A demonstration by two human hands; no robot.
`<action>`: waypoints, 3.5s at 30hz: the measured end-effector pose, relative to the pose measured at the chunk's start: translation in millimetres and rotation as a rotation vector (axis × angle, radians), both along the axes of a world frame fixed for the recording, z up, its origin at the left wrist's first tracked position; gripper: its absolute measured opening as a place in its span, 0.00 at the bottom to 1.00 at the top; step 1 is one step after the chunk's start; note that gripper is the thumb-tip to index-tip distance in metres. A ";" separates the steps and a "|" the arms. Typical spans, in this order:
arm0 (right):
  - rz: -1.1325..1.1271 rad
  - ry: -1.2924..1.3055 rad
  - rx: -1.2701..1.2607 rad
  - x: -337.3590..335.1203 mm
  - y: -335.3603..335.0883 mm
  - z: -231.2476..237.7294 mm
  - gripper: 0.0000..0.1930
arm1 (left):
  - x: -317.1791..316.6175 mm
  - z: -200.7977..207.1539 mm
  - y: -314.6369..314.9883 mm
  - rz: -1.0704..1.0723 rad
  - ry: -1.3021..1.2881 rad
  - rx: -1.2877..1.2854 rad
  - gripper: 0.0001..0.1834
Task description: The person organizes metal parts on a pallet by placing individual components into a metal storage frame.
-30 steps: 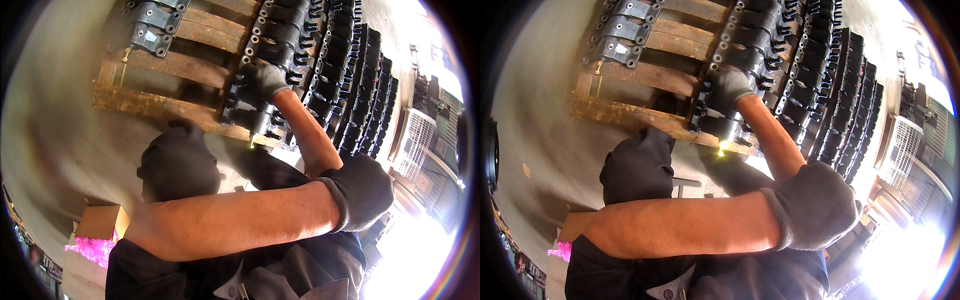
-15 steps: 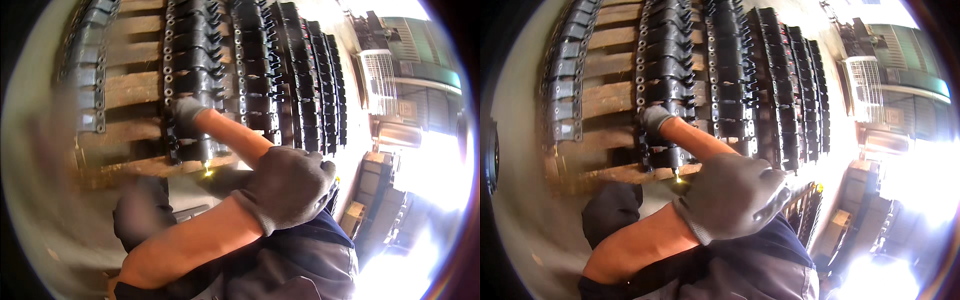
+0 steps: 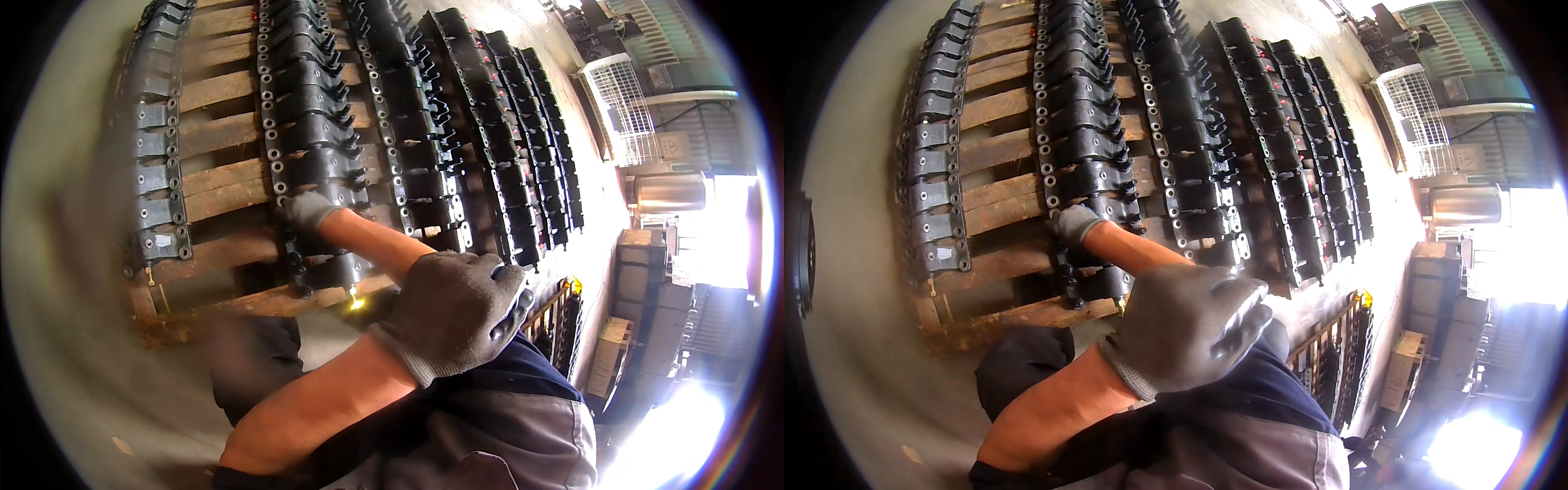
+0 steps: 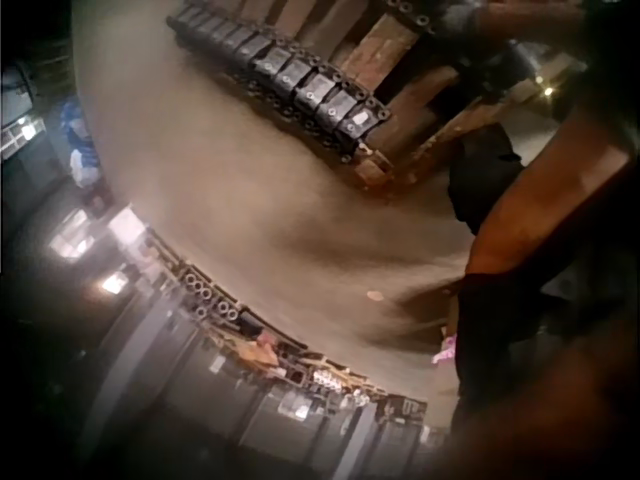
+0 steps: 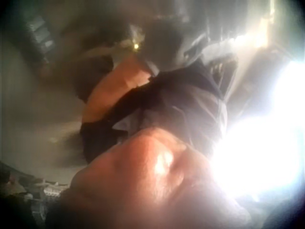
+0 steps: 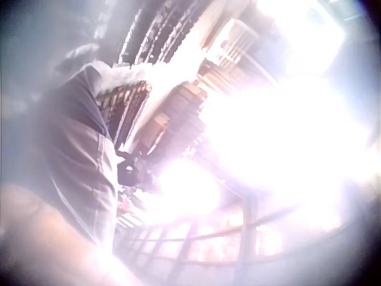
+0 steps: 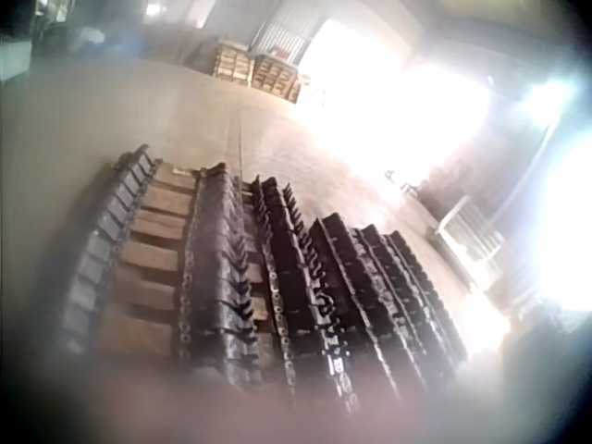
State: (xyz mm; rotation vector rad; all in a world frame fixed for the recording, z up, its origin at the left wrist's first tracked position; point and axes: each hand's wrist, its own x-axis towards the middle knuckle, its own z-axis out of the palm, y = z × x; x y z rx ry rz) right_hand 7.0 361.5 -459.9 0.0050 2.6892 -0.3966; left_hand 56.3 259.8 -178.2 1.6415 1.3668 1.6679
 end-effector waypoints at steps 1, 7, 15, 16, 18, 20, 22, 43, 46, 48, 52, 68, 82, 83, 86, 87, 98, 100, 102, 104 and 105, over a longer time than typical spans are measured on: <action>0.004 0.021 -0.036 -4.8 -5.9 4.2 0.20 | -2.2 -2.0 -1.1 0.012 0.015 -0.023 0.11; -0.073 0.236 -0.009 7.9 10.7 54.7 0.22 | 6.1 9.3 -4.4 0.007 0.035 0.002 0.11; -0.825 0.347 -0.072 139.3 129.9 104.1 0.14 | 15.8 5.7 -4.8 -0.095 0.083 -0.059 0.13; -0.801 0.357 0.198 155.0 154.9 104.0 0.16 | 13.7 7.3 -5.4 -0.095 0.091 -0.070 0.13; -1.153 0.485 0.110 212.4 205.1 87.4 0.19 | 13.0 9.2 -4.7 -0.104 0.093 -0.076 0.13; -1.284 0.432 0.246 252.9 232.1 80.0 0.23 | 13.0 8.7 -3.1 -0.107 0.081 -0.063 0.13; -1.380 0.220 0.352 269.8 243.8 76.3 0.27 | 15.6 6.4 -4.1 -0.130 0.057 -0.070 0.13; -1.385 0.262 0.354 441.5 379.0 7.0 0.29 | 33.1 -10.2 17.5 -0.174 -0.054 0.065 0.13; -1.284 0.264 0.304 301.5 280.7 27.8 0.19 | 25.5 -7.2 -0.6 -0.065 0.169 -0.156 0.10; -1.277 0.418 0.085 289.8 258.1 60.3 0.14 | 25.1 -10.6 -3.4 -0.116 0.156 -0.157 0.09; -1.020 0.508 -0.323 191.0 173.6 98.8 0.10 | 24.4 -8.4 -2.3 -0.075 0.201 -0.174 0.08; -0.091 0.033 0.111 -34.0 38.5 4.3 0.13 | -6.5 -2.4 0.7 -0.003 0.023 -0.115 0.07; -0.269 0.069 0.014 -12.2 61.4 -54.6 0.13 | -19.0 3.8 -13.5 -0.039 -0.011 -0.076 0.07; -0.182 0.040 0.108 -20.7 44.3 -45.4 0.13 | -22.2 1.8 -14.8 -0.054 0.018 -0.115 0.07; -0.127 -0.026 0.290 -27.9 47.6 -32.8 0.12 | -21.5 6.8 -16.9 -0.013 -0.039 -0.059 0.09; -0.127 -0.071 0.273 -32.0 37.9 -37.8 0.12 | -21.7 -2.2 -16.2 0.051 -0.043 -0.041 0.10; -0.194 -0.070 0.102 -31.7 29.4 -10.2 0.12 | -20.7 5.3 -5.5 0.062 0.028 -0.025 0.11; -0.223 -0.050 0.082 -31.5 25.2 -8.2 0.14 | -16.9 1.7 -4.3 0.076 0.009 -0.004 0.11; -0.251 -0.001 0.030 -30.8 25.4 -3.4 0.17 | -12.3 -1.4 -0.7 0.082 -0.059 0.039 0.10; -0.286 0.001 0.035 -26.0 32.1 7.2 0.18 | -13.2 2.3 0.9 0.047 -0.032 -0.007 0.10; -0.303 0.004 0.033 -24.8 32.3 22.7 0.18 | -13.1 3.9 1.1 0.032 -0.016 -0.035 0.10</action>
